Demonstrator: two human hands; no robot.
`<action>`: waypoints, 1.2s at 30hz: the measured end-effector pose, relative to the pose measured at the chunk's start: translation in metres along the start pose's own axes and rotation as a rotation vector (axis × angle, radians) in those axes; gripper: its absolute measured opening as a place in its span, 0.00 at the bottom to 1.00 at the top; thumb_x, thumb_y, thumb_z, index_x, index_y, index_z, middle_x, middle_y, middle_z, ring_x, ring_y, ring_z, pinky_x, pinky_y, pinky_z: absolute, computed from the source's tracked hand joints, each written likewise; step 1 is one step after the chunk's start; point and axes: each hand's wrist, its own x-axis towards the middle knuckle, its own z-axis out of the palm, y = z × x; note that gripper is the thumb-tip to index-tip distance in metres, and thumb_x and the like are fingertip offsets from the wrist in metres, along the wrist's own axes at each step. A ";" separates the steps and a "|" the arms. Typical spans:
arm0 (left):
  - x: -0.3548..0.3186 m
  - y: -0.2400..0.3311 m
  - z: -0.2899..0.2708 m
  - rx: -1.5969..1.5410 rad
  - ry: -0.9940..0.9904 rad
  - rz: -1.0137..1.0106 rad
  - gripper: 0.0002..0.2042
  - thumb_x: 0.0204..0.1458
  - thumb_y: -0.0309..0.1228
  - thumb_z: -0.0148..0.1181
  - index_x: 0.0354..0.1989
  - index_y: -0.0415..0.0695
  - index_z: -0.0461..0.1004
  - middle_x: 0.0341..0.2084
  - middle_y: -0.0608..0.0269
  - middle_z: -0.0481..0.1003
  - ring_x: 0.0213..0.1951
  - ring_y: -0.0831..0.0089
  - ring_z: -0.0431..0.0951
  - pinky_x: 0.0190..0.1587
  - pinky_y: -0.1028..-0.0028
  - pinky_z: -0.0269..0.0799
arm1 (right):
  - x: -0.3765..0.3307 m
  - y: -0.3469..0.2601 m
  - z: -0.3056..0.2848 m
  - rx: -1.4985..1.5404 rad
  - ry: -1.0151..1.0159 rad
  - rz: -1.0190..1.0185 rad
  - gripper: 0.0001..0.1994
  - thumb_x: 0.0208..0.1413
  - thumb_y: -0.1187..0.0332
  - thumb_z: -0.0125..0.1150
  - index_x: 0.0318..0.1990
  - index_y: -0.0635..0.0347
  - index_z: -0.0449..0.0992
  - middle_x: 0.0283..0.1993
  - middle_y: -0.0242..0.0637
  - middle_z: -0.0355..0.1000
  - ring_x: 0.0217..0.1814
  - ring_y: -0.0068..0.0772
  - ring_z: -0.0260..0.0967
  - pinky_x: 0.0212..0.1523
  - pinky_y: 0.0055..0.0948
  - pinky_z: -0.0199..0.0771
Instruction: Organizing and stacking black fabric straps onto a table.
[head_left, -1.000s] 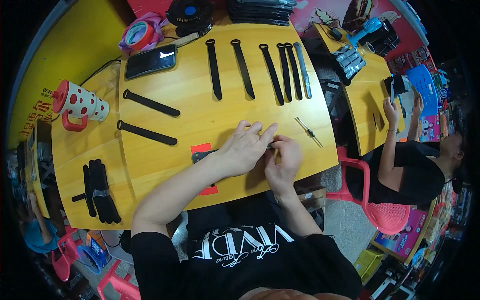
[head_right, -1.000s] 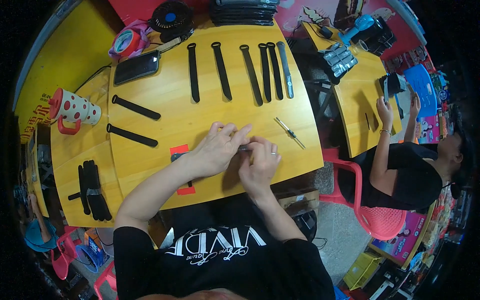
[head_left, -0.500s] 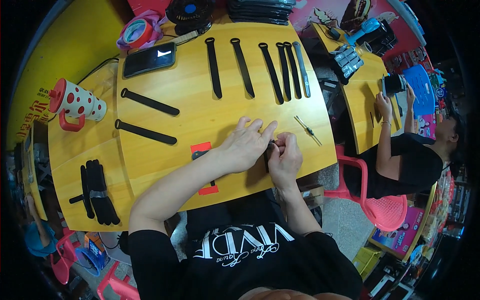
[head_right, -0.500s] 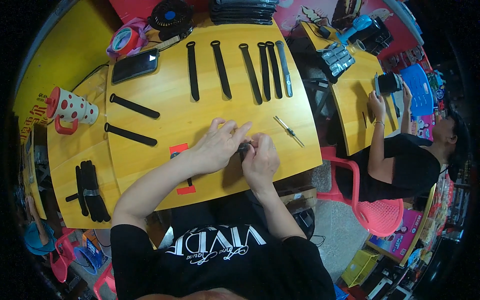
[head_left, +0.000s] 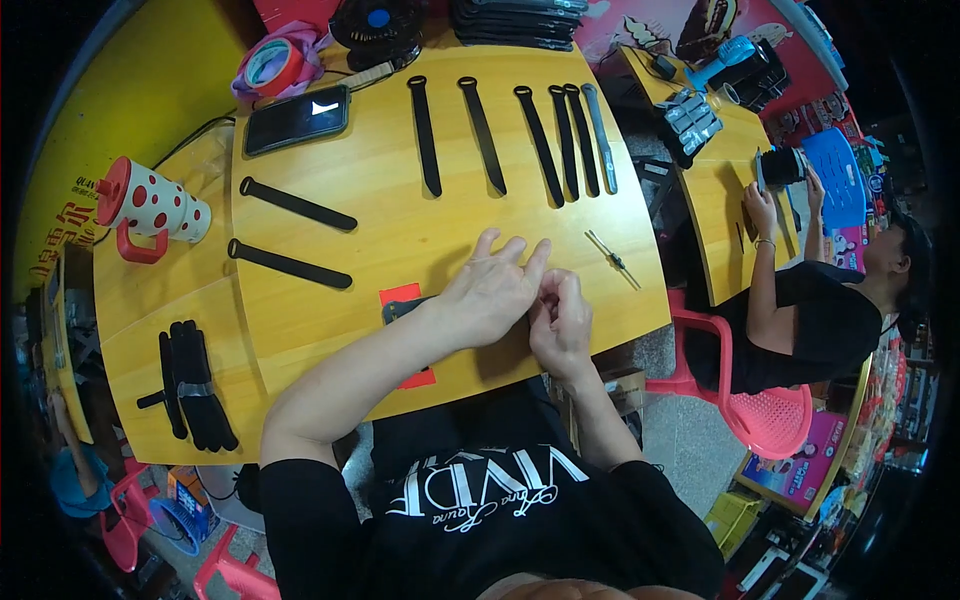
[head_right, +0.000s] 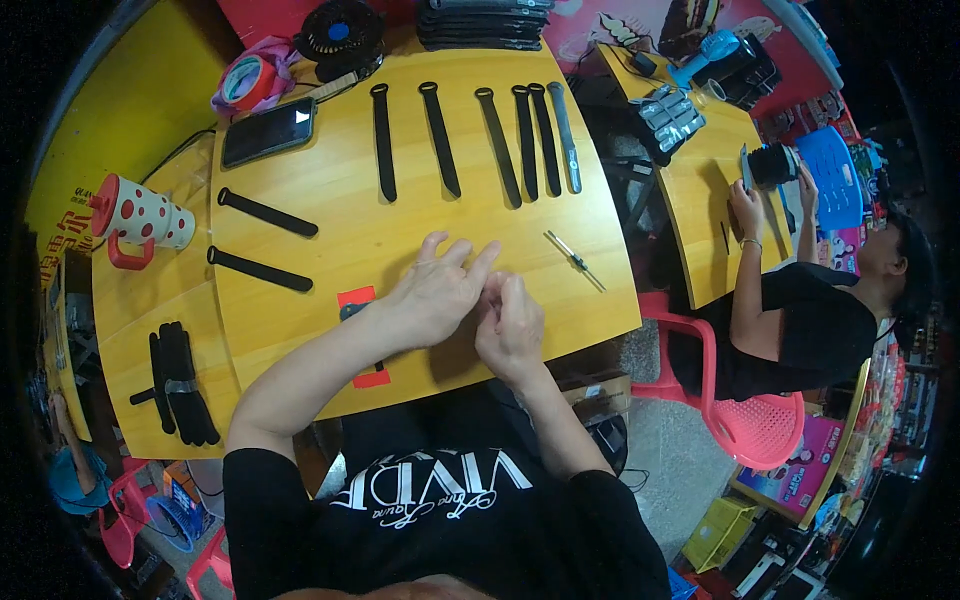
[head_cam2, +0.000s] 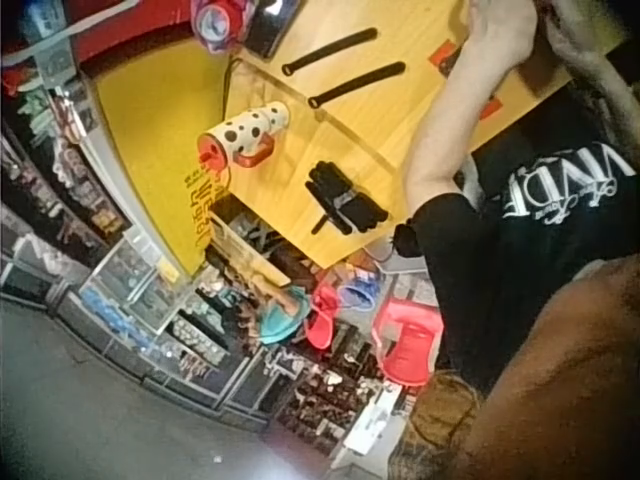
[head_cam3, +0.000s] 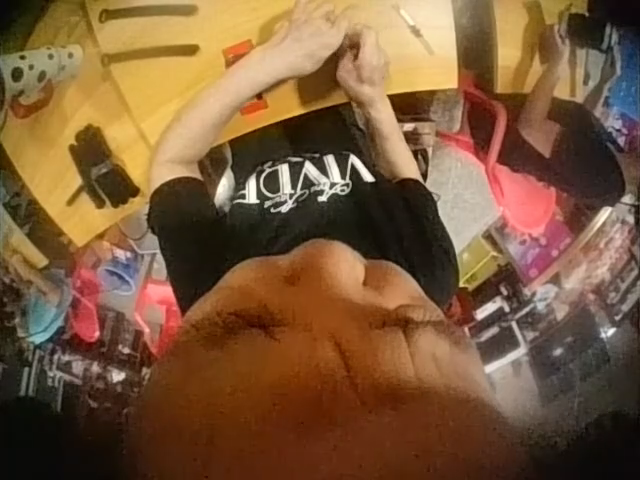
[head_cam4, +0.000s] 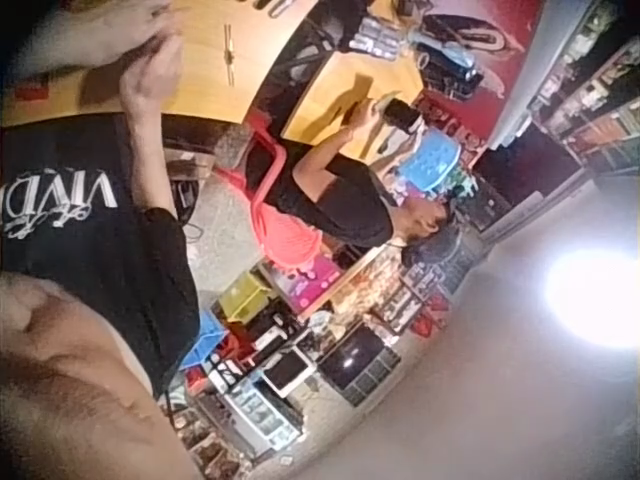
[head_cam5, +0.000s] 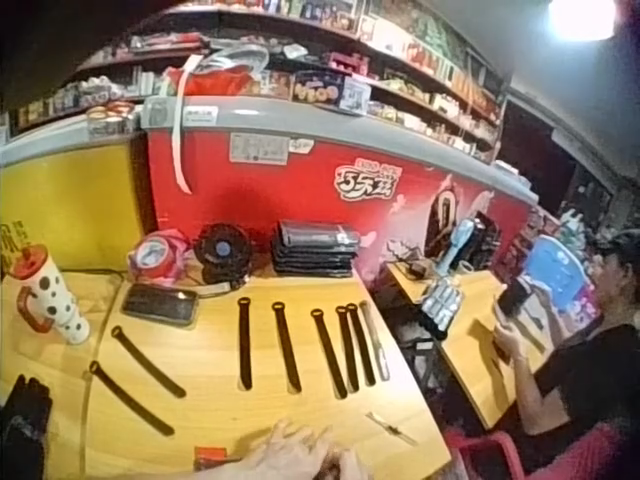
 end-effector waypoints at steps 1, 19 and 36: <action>0.000 -0.001 -0.002 -0.023 -0.035 -0.012 0.29 0.52 0.24 0.51 0.65 0.31 0.55 0.39 0.50 0.78 0.57 0.56 0.66 0.65 0.46 0.47 | -0.005 -0.001 -0.001 0.129 -0.020 0.055 0.12 0.49 0.86 0.57 0.40 0.63 0.66 0.32 0.41 0.69 0.29 0.37 0.68 0.30 0.30 0.68; -0.021 -0.047 -0.038 -0.418 -0.123 0.079 0.30 0.47 0.16 0.47 0.63 0.46 0.65 0.48 0.67 0.78 0.55 0.60 0.66 0.59 0.63 0.57 | -0.002 -0.025 0.004 0.078 -0.017 -0.467 0.14 0.36 0.88 0.56 0.34 0.63 0.68 0.29 0.45 0.66 0.29 0.47 0.67 0.29 0.38 0.67; -0.013 -0.049 -0.038 -0.121 -0.230 0.176 0.19 0.50 0.22 0.55 0.53 0.40 0.71 0.39 0.67 0.81 0.50 0.64 0.68 0.59 0.58 0.54 | -0.016 -0.129 0.056 0.784 -0.454 -0.629 0.15 0.34 0.86 0.54 0.33 0.61 0.67 0.32 0.43 0.65 0.31 0.46 0.66 0.31 0.38 0.65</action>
